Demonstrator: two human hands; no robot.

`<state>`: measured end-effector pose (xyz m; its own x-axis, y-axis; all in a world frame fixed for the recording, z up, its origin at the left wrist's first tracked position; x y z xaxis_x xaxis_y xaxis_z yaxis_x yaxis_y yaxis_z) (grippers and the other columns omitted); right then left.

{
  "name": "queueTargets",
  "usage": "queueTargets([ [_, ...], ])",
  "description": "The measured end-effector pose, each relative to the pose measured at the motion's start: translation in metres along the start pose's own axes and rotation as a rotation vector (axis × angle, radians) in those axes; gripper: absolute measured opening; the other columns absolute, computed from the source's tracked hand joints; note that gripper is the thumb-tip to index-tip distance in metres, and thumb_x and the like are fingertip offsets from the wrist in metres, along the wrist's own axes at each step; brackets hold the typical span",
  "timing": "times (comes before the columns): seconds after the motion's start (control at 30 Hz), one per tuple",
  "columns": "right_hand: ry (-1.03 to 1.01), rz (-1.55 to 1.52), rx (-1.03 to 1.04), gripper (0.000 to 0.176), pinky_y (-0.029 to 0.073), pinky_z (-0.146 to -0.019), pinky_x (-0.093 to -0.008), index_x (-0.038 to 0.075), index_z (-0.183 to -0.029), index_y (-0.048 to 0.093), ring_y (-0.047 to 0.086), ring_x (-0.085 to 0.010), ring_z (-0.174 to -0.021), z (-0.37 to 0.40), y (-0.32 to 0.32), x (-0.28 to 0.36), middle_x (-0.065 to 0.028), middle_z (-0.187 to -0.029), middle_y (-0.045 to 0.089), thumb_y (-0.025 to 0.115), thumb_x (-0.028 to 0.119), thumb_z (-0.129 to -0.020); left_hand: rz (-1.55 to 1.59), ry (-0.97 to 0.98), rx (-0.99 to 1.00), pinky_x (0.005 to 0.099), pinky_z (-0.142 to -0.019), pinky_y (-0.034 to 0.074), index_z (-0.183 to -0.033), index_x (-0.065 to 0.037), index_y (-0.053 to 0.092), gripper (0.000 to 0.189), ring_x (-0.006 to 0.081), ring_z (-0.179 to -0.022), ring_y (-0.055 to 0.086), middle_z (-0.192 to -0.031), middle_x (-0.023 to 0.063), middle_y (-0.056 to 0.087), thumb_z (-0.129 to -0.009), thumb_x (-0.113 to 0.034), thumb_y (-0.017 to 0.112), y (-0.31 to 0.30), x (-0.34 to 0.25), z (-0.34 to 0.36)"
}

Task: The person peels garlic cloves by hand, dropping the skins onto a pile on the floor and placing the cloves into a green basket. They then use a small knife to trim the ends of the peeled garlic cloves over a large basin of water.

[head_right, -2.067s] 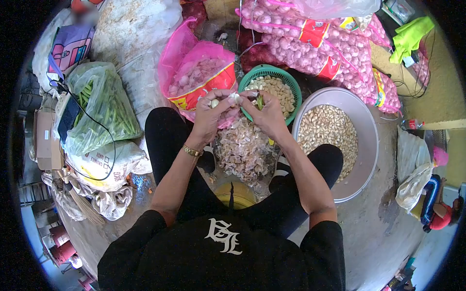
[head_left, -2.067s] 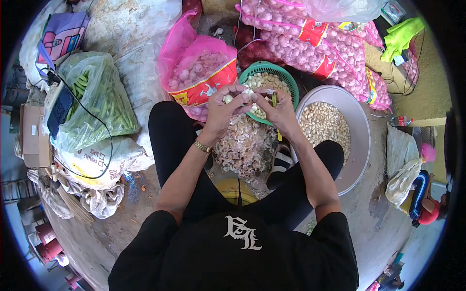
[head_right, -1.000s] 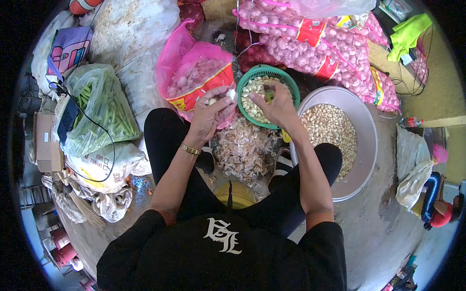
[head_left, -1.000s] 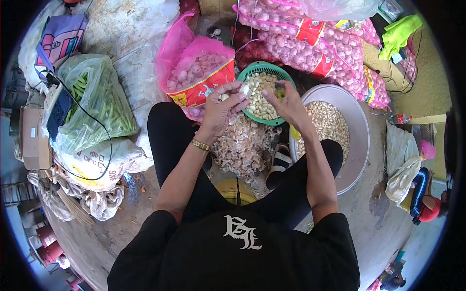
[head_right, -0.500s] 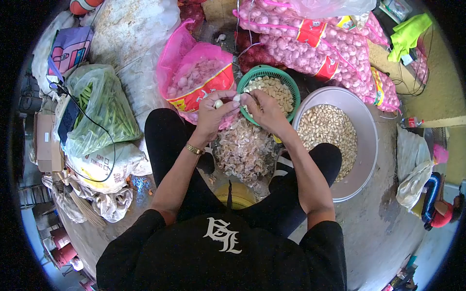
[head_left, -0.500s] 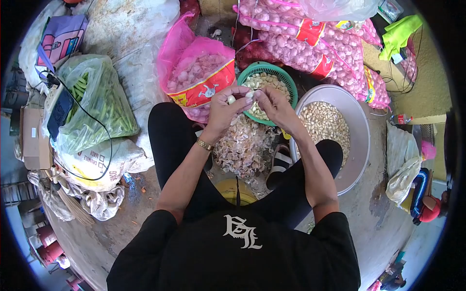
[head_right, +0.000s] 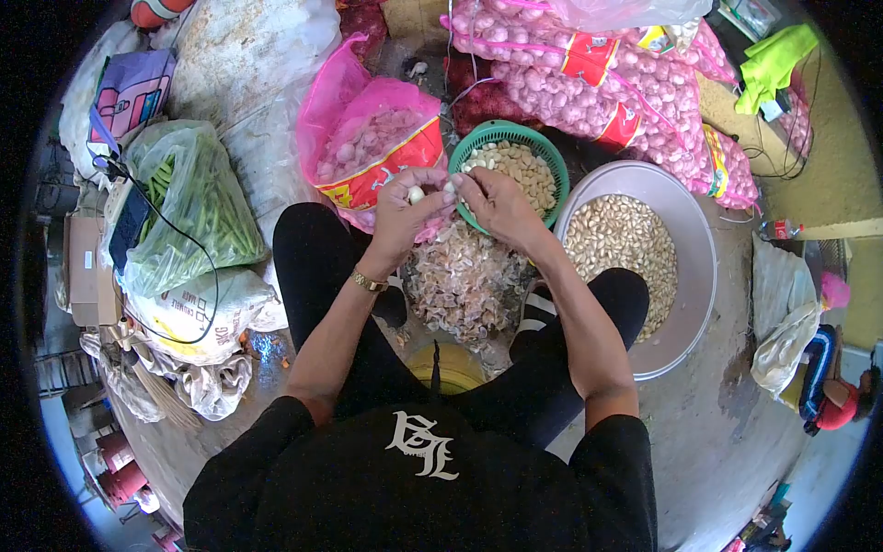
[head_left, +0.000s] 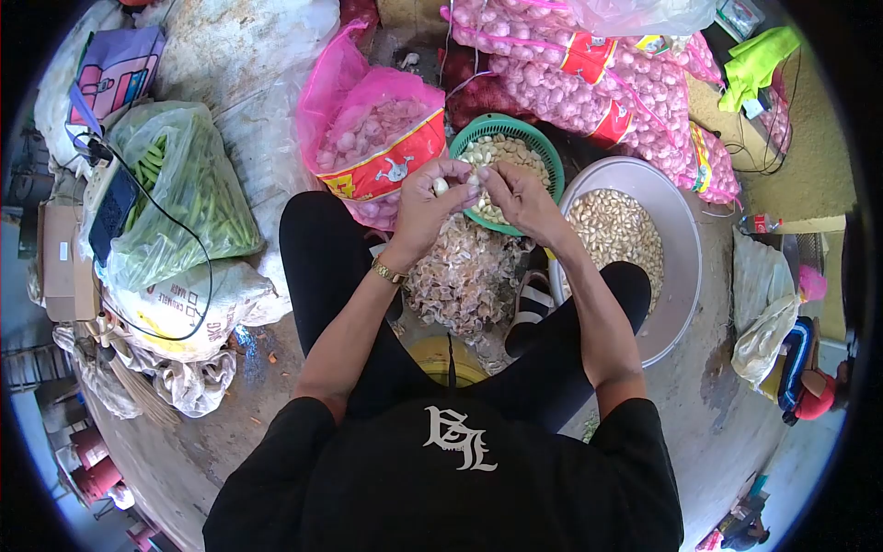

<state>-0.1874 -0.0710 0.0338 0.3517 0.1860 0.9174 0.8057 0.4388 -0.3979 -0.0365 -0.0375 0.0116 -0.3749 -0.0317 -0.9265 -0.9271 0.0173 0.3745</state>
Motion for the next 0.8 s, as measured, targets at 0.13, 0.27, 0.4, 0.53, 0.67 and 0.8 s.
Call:
queueTargets([
  [0.13, -0.055, 0.015, 0.009, 0.032, 0.043, -0.061, -0.0383, -0.004, -0.085, 0.059, 0.052, -0.0239, -0.061, -0.001, 0.000, 0.005, -0.0183, -0.069, 0.057, 0.055, 0.026, -0.098, 0.057, -0.051, 0.015, 0.0233, -0.069, 0.055, -0.105, 0.001, 0.062, 0.022, 0.0092, -0.079, 0.064, -0.094, 0.0047, 0.066, -0.084, -0.001, 0.071, -0.001, 0.003, 0.000],
  [0.27, -0.212, 0.264, -0.064, 0.028, 0.044, -0.059, -0.0424, -0.002, -0.082, 0.056, 0.058, -0.0343, -0.062, 0.000, 0.002, 0.013, -0.0218, -0.068, 0.058, 0.057, 0.023, -0.095, -0.004, -0.026, 0.000, 0.0226, -0.070, 0.054, -0.108, 0.002, 0.063, 0.025, 0.0090, -0.084, 0.063, -0.099, 0.0058, 0.066, -0.084, -0.002, 0.071, -0.003, 0.003, 0.000],
  [0.4, -0.265, 0.288, -0.054, 0.024, 0.045, -0.060, -0.0465, -0.001, -0.085, 0.056, 0.060, -0.0421, -0.068, 0.004, 0.002, 0.026, -0.0243, -0.068, 0.058, 0.058, 0.022, -0.094, -0.093, 0.017, -0.036, 0.0236, -0.075, 0.055, -0.111, 0.002, 0.062, 0.026, 0.0099, -0.090, 0.063, -0.101, 0.0058, 0.065, -0.086, -0.001, 0.069, -0.005, -0.002, -0.001],
  [0.53, -0.328, 0.343, -0.059, 0.024, 0.045, -0.059, -0.0451, -0.001, -0.086, 0.055, 0.059, -0.0404, -0.065, 0.007, 0.002, 0.022, -0.0235, -0.067, 0.057, 0.058, 0.022, -0.094, 0.169, -0.080, -0.028, 0.0241, -0.080, 0.057, -0.114, 0.001, 0.061, 0.027, 0.0111, -0.090, 0.065, -0.101, 0.0057, 0.065, -0.088, -0.002, 0.067, -0.002, -0.001, -0.001],
  [0.67, -0.296, 0.187, -0.062, 0.024, 0.044, -0.058, -0.0436, -0.001, -0.086, 0.053, 0.057, -0.0389, -0.062, 0.007, -0.003, 0.020, -0.0223, -0.066, 0.055, 0.058, 0.021, -0.094, 0.315, -0.342, 0.062, 0.0237, -0.082, 0.059, -0.121, -0.001, 0.058, 0.031, 0.0137, -0.092, 0.068, -0.104, 0.0078, 0.066, -0.091, -0.005, 0.064, 0.002, -0.006, 0.006],
  [0.8, -0.294, 0.194, -0.060, 0.024, 0.044, -0.059, -0.0445, 0.000, -0.087, 0.053, 0.057, -0.0404, -0.064, 0.008, -0.003, 0.022, -0.0227, -0.066, 0.055, 0.058, 0.022, -0.094, 0.355, -0.391, 0.067, 0.0255, -0.082, 0.060, -0.122, 0.000, 0.057, 0.030, 0.0165, -0.094, 0.069, -0.106, 0.0100, 0.066, -0.094, -0.007, 0.061, -0.002, -0.005, 0.009],
])
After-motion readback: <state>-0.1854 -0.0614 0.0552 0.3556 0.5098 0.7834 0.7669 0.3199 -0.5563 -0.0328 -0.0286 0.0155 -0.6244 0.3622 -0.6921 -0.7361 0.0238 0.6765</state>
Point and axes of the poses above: each hand's wrist, its own z-axis away from the middle knuckle, its own y-axis out of the palm, x = y × z, the point moved 5 cm from there along -z, towards the middle knuckle
